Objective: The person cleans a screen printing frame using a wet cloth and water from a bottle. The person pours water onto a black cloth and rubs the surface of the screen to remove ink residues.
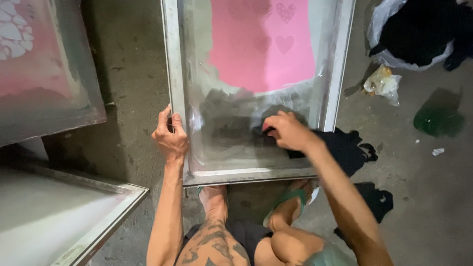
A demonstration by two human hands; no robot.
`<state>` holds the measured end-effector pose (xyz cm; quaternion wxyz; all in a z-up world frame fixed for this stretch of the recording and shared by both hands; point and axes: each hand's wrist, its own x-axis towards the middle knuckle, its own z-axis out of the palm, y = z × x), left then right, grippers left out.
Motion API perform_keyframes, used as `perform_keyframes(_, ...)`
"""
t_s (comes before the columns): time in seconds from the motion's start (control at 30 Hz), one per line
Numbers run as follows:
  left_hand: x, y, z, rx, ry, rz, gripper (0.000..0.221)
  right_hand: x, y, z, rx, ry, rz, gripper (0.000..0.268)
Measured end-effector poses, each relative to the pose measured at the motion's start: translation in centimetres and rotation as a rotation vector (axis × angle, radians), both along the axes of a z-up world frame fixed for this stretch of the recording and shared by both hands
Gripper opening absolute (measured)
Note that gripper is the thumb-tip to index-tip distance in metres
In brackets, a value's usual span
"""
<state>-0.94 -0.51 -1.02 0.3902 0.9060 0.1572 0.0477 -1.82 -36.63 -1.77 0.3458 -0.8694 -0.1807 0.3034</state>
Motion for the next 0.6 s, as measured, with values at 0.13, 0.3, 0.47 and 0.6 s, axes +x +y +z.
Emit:
perform_keyframes(0.13,0.4,-0.2,0.5,0.016,-0.046,-0.01,0.03,-2.9,2.3,-1.0,-0.236,-0.762,-0.055,0.009)
perform_keyframes(0.3,0.8,-0.5,0.3,0.005,-0.06,0.018,0.029,-6.3,3.3,-0.7,-0.239,-0.793,-0.178,0.031)
perform_keyframes(0.47,1.0,-0.2,-0.1,-0.001,-0.054,0.0,0.031,-5.0,4.0,-2.4,-0.277,-0.752,-0.25,0.024)
perform_keyframes(0.6,0.0,-0.1,0.4,-0.019,-0.044,-0.015,0.032,-6.6,6.5,-2.0,0.054,-0.58,-0.128,0.024)
